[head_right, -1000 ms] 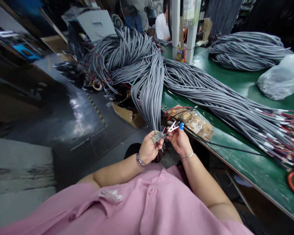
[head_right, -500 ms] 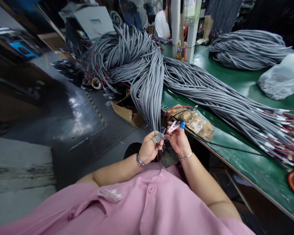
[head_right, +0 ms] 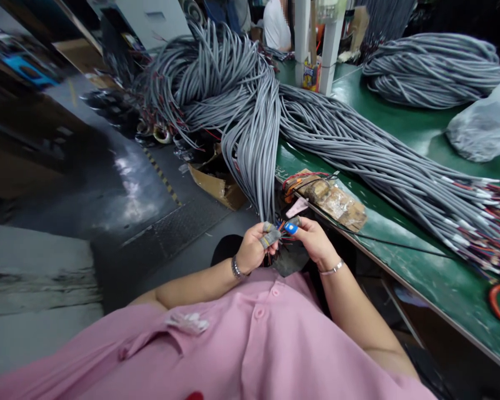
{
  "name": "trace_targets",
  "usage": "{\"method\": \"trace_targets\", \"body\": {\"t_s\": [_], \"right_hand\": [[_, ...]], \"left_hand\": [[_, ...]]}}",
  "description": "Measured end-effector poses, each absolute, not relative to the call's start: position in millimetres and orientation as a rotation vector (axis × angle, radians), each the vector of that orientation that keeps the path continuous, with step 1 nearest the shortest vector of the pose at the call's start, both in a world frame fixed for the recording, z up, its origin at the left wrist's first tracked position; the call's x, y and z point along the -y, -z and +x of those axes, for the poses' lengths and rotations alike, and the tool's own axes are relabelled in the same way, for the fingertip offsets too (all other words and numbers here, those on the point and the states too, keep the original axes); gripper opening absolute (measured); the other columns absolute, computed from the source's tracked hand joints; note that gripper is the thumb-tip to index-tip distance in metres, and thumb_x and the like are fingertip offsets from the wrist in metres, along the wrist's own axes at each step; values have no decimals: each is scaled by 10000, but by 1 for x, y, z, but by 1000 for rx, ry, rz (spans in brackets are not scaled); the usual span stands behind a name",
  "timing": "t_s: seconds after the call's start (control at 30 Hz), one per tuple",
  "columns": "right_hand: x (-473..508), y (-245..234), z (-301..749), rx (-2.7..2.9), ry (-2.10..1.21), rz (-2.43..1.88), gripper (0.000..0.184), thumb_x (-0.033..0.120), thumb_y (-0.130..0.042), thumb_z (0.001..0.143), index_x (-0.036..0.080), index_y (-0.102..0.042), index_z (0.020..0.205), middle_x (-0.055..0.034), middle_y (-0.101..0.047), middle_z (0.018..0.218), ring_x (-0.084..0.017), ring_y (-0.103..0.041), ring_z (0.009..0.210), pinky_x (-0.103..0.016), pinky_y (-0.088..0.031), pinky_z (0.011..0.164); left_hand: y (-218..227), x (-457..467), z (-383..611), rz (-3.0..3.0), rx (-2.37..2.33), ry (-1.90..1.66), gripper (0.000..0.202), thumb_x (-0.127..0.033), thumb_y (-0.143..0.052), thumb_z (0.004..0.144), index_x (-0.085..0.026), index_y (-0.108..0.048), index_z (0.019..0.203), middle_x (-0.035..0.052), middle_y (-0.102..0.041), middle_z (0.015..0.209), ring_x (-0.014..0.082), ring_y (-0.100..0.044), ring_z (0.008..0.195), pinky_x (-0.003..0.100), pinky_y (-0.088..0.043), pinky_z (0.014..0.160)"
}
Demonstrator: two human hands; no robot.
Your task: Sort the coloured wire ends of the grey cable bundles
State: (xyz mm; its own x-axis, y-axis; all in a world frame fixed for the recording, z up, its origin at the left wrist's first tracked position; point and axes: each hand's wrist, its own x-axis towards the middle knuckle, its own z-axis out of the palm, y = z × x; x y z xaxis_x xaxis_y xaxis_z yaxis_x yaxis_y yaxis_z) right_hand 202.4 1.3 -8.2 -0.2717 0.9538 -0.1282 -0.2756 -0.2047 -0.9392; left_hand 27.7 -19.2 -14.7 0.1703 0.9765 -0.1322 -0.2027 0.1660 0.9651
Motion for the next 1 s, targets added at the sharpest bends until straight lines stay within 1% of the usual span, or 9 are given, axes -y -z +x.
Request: {"method": "trace_targets", "body": {"t_s": [0.13, 0.23, 0.3, 0.4, 0.5, 0.57, 0.73, 0.87, 1.0], "right_hand": [[1, 3, 203, 1278, -1522, -982, 237, 418, -751, 757, 185, -709, 756, 2, -657, 674, -123, -540, 614, -262, -454, 630], [5, -1, 201, 1494, -1372, -974, 180, 371, -741, 776, 198, -710, 738, -7, -648, 698, -141, -538, 652, -269, -440, 639], [8, -3, 200, 1561, -1266, -969, 143, 340, -742, 780, 208, -717, 733, -12, -648, 722, -152, -544, 686, -275, -439, 666], [13, -1, 200, 1462, -1266, -986, 146, 361, -706, 817, 218, -734, 819, -18, -663, 770, -158, -556, 713, -281, -449, 695], [21, 7, 201, 1301, -1396, -975, 217, 403, -680, 836, 225, -725, 952, -27, -684, 861, -161, -578, 753, -288, -468, 724], [28, 15, 200, 1197, -1464, -980, 248, 411, -697, 822, 230, -717, 990, -28, -686, 893, -154, -580, 757, -282, -474, 718], [36, 24, 191, 988, -1429, -1006, 208, 380, -756, 771, 239, -718, 918, -13, -681, 850, -145, -575, 746, -262, -469, 678], [28, 22, 191, 1004, -1483, -1000, 176, 360, -778, 745, 210, -716, 814, -1, -659, 746, -126, -532, 650, -252, -436, 617], [20, 22, 193, 893, -1527, -976, 157, 335, -773, 750, 209, -687, 788, 25, -621, 697, -105, -498, 602, -242, -428, 606]], "left_hand": [[13, 18, 26, 1143, -983, -856, 282, -390, -727, 751, -139, -599, 747, 11, -632, 575, 89, -565, 447, 181, -418, 430], [11, 16, 25, 1188, -970, -638, 264, -362, -737, 730, -131, -609, 725, 28, -643, 555, 104, -580, 434, 184, -425, 424], [11, 15, 25, 1193, -978, -588, 259, -356, -727, 735, -129, -608, 697, 32, -639, 540, 105, -576, 423, 189, -430, 424], [11, 14, 24, 1152, -1006, -668, 284, -377, -716, 745, -131, -594, 670, 27, -629, 529, 101, -568, 414, 184, -405, 410], [12, 14, 24, 1042, -1007, -816, 306, -411, -703, 758, -136, -589, 687, 17, -623, 531, 101, -564, 413, 186, -390, 404], [12, 14, 25, 978, -997, -886, 314, -424, -706, 756, -137, -594, 698, 13, -622, 534, 101, -562, 414, 190, -393, 408], [9, 17, 29, 962, -1002, -879, 353, -452, -734, 723, -130, -598, 671, 22, -625, 535, 102, -568, 421, 193, -402, 421], [9, 18, 28, 992, -997, -841, 346, -447, -738, 716, -127, -612, 679, 32, -644, 562, 113, -596, 448, 201, -425, 442], [11, 18, 24, 983, -979, -862, 335, -436, -738, 724, -125, -621, 681, 42, -656, 577, 117, -606, 463, 205, -434, 456]]}}
